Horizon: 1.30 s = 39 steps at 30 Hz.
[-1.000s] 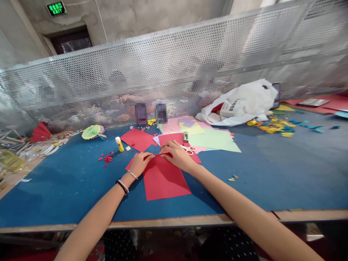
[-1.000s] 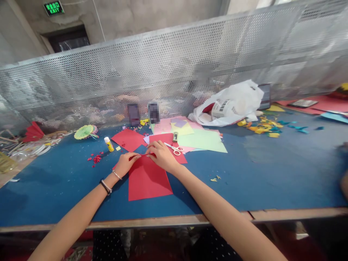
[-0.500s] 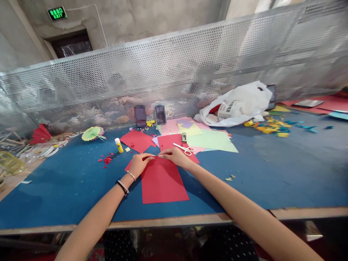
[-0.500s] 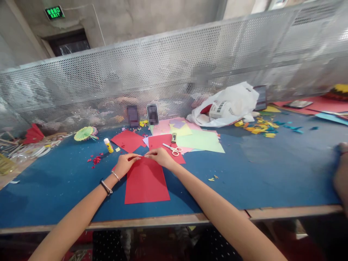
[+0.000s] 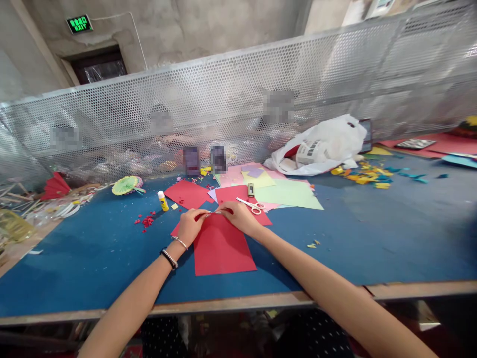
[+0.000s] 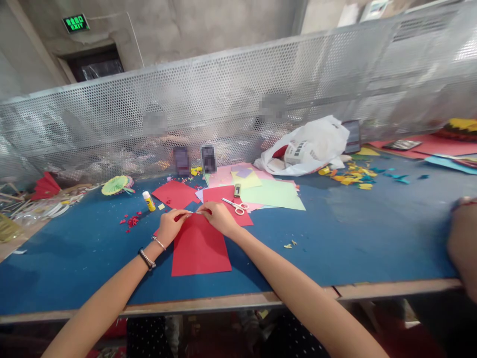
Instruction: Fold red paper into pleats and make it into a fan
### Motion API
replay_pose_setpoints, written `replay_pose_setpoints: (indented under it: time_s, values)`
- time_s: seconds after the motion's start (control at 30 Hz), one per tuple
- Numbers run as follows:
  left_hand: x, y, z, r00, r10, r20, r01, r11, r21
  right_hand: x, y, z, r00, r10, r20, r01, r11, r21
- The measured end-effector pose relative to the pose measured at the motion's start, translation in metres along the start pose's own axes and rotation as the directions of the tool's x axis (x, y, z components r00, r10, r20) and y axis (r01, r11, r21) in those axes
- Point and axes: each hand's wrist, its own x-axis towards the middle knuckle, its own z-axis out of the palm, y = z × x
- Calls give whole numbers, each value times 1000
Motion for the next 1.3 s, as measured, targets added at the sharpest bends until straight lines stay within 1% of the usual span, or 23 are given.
replay_pose_setpoints:
  time_s: [0.1,0.17,0.2,0.3,0.47,0.57,0.67,0.83,0.93,1.03,1.13,1.3]
  values:
    - [0,-2,-3,987,117,108,-131,984,124,-2,-5,1,990,-142,26,144,974,-176]
    - [-1,-2,-5,970,184,158,-211,961,180,-3,-6,2,977,-204,60,212,952,-221]
    - [-1,-2,-6,966,200,165,-231,952,199,-4,-7,3,973,-218,69,228,948,-220]
    - [-2,-1,-6,962,217,165,-251,940,230,-5,-6,4,974,-213,75,223,958,-179]
    - [-1,-1,-5,961,240,138,-267,935,232,-4,-2,1,992,-119,36,122,986,-109]
    - [-1,-2,-5,968,209,136,-235,946,222,-3,0,-4,995,-101,14,102,989,-104]
    - [-1,0,-7,976,164,143,-192,958,211,-3,-1,-8,997,-81,21,82,990,-114]
    - [1,5,-13,988,45,147,-68,986,153,-2,0,-9,999,17,30,-13,994,-112]
    - [3,5,-15,997,-7,80,2,998,69,-1,5,-8,996,87,9,-86,993,-83]
    - [6,3,-15,999,-34,30,35,999,-20,1,14,-9,992,129,-9,-129,990,-49]
    - [8,0,-15,997,-74,19,75,994,-76,2,21,-10,989,149,-8,-149,989,-22]
    - [10,-4,-16,982,-186,24,188,965,-184,2,25,-9,983,184,-8,-184,983,4]
